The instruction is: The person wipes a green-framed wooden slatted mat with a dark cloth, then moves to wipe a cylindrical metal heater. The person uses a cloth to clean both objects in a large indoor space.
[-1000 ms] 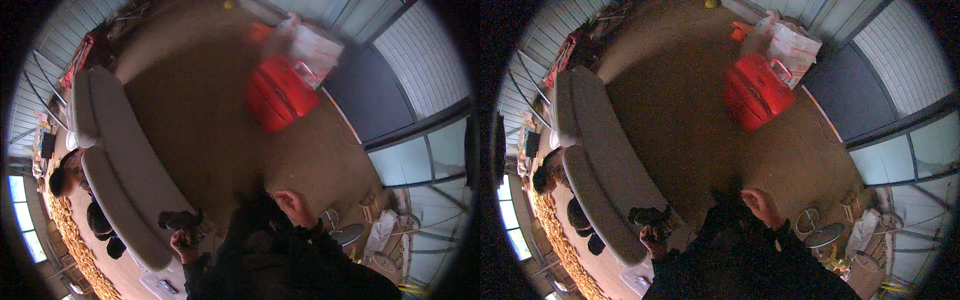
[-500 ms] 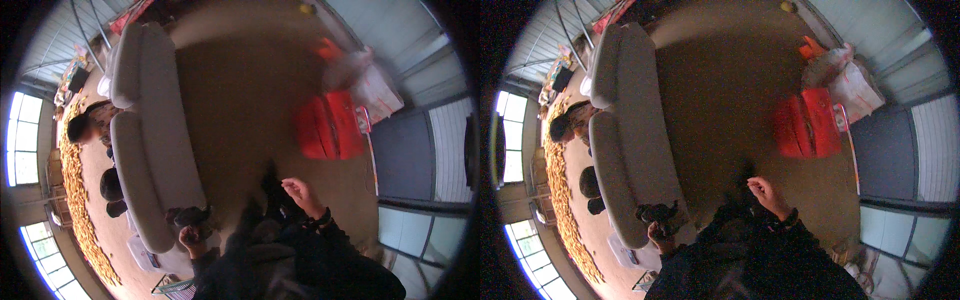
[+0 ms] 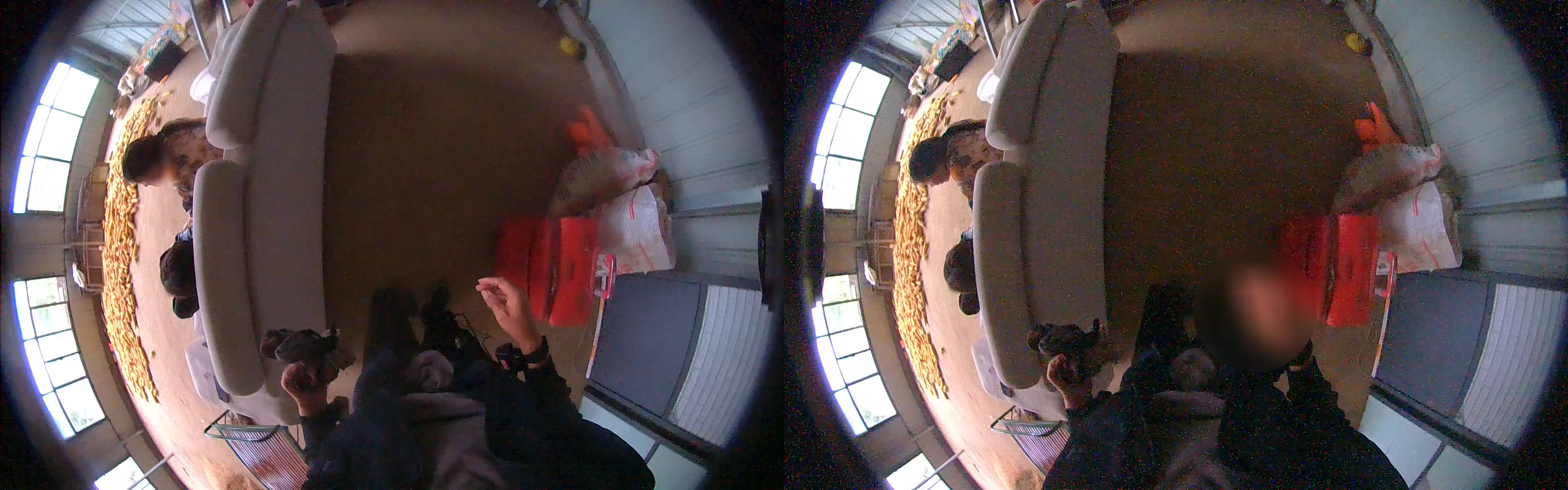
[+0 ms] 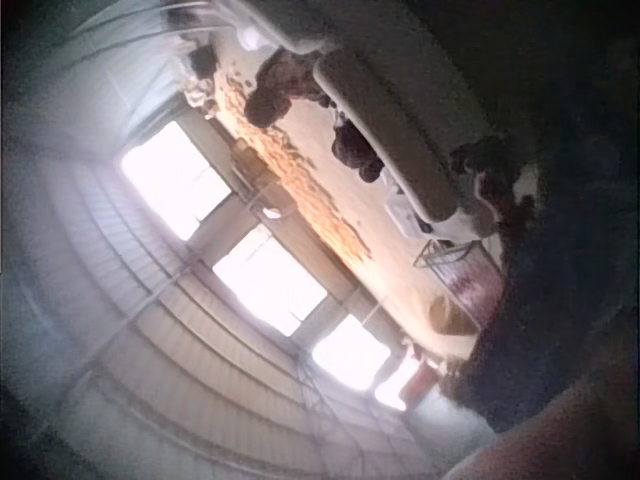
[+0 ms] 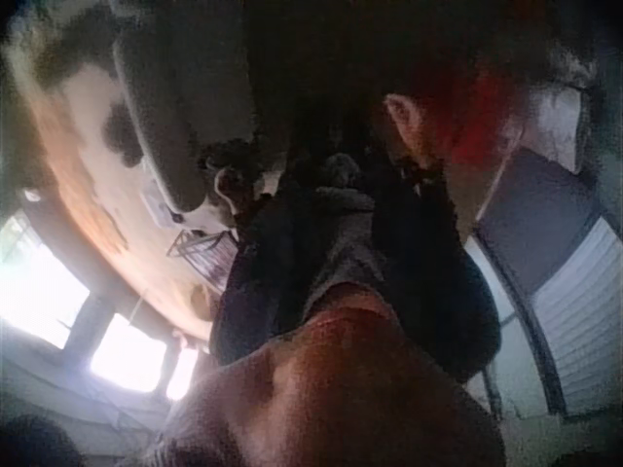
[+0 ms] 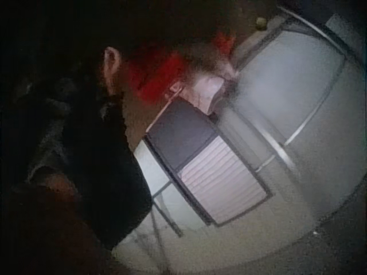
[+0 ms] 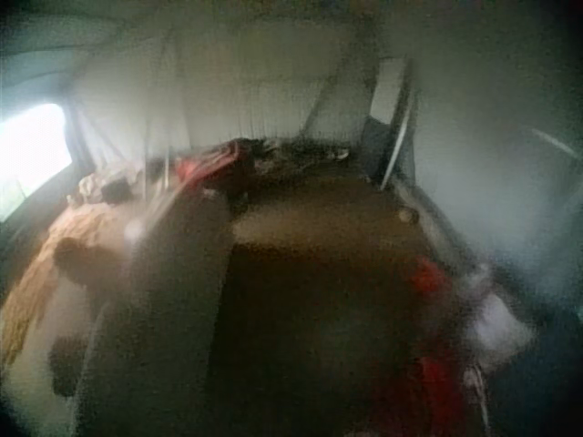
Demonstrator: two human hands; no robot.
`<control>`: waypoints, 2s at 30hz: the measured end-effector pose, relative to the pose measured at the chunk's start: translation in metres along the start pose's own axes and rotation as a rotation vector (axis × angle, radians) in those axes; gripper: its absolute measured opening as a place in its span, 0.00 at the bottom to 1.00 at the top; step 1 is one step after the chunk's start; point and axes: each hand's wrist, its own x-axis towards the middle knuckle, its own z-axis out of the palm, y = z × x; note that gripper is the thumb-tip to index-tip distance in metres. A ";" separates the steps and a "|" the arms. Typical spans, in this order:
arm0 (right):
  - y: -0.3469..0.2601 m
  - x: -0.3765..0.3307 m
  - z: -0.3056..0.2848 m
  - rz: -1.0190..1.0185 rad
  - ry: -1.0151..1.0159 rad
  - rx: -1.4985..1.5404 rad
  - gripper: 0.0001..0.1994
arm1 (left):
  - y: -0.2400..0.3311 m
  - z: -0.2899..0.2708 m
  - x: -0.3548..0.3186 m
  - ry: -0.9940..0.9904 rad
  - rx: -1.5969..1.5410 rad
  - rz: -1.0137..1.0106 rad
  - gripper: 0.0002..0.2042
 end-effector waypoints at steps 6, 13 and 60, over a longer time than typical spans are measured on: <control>-0.016 0.062 0.007 -0.039 0.026 -0.079 0.11 | 0.005 0.059 0.063 0.239 0.084 0.003 0.10; -0.064 0.128 0.006 0.021 0.134 -0.088 0.11 | 0.024 0.125 0.194 -0.125 0.282 -0.067 0.10; -0.175 0.616 -0.107 -0.264 -0.177 -0.146 0.09 | -0.018 0.376 0.444 0.230 -0.392 -0.102 0.23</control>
